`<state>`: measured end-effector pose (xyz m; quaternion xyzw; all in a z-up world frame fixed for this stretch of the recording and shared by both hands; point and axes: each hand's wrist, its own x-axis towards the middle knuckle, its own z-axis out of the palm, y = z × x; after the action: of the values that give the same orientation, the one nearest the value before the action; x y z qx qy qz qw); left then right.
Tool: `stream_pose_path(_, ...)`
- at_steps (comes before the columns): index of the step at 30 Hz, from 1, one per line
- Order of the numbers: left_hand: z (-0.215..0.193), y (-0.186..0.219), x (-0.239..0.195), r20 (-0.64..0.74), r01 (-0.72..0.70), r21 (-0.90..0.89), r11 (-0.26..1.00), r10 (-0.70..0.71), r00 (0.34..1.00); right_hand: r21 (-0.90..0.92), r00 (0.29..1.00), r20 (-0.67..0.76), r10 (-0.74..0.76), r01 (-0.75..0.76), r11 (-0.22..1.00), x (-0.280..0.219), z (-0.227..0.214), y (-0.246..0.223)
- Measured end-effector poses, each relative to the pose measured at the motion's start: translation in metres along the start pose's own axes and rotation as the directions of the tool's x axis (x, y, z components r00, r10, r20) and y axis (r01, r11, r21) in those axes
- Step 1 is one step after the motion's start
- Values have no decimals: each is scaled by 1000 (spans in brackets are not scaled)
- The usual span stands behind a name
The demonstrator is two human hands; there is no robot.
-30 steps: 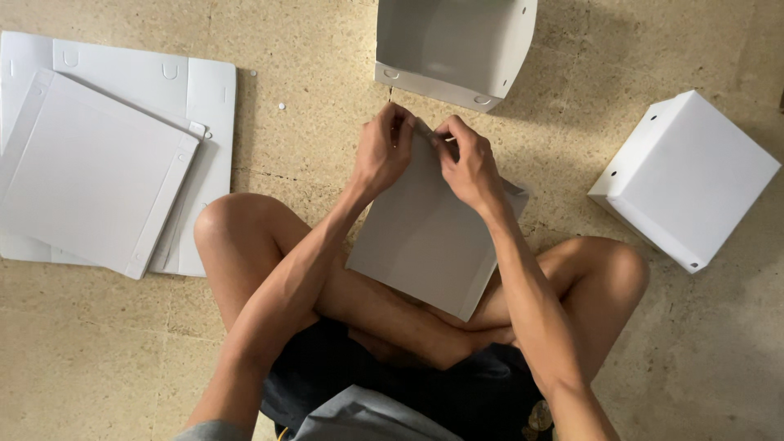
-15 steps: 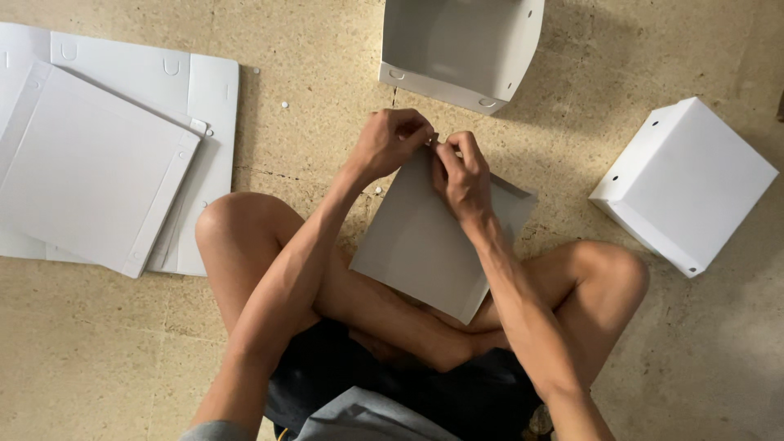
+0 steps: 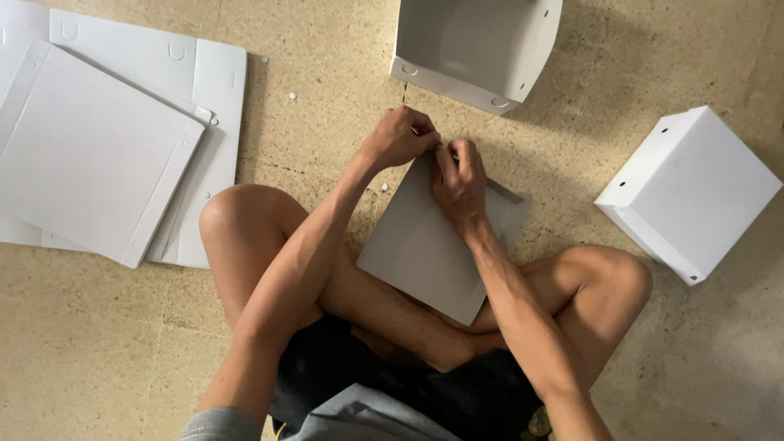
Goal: The person sits on the floor and assembles a white cardboard box by folding the flaps and inserting small plastic fasteners into pre-punched holes to secure the sides. The person handles the box and fasteners by hand, completing the assembly of one box.
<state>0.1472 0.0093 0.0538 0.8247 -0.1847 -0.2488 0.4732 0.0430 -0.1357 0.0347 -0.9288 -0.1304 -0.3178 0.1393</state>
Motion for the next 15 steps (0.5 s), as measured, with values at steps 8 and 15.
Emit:
stream_pose_path(8,8,-16,8,-11,50,16,999,-50,999,-19,997,63,48,-47,999,10,-9,-15)
stream_pose_path(15,13,-28,8,-47,28,2,1000,-28,999,266,907,281,315,-389,882,11,-17,-12)
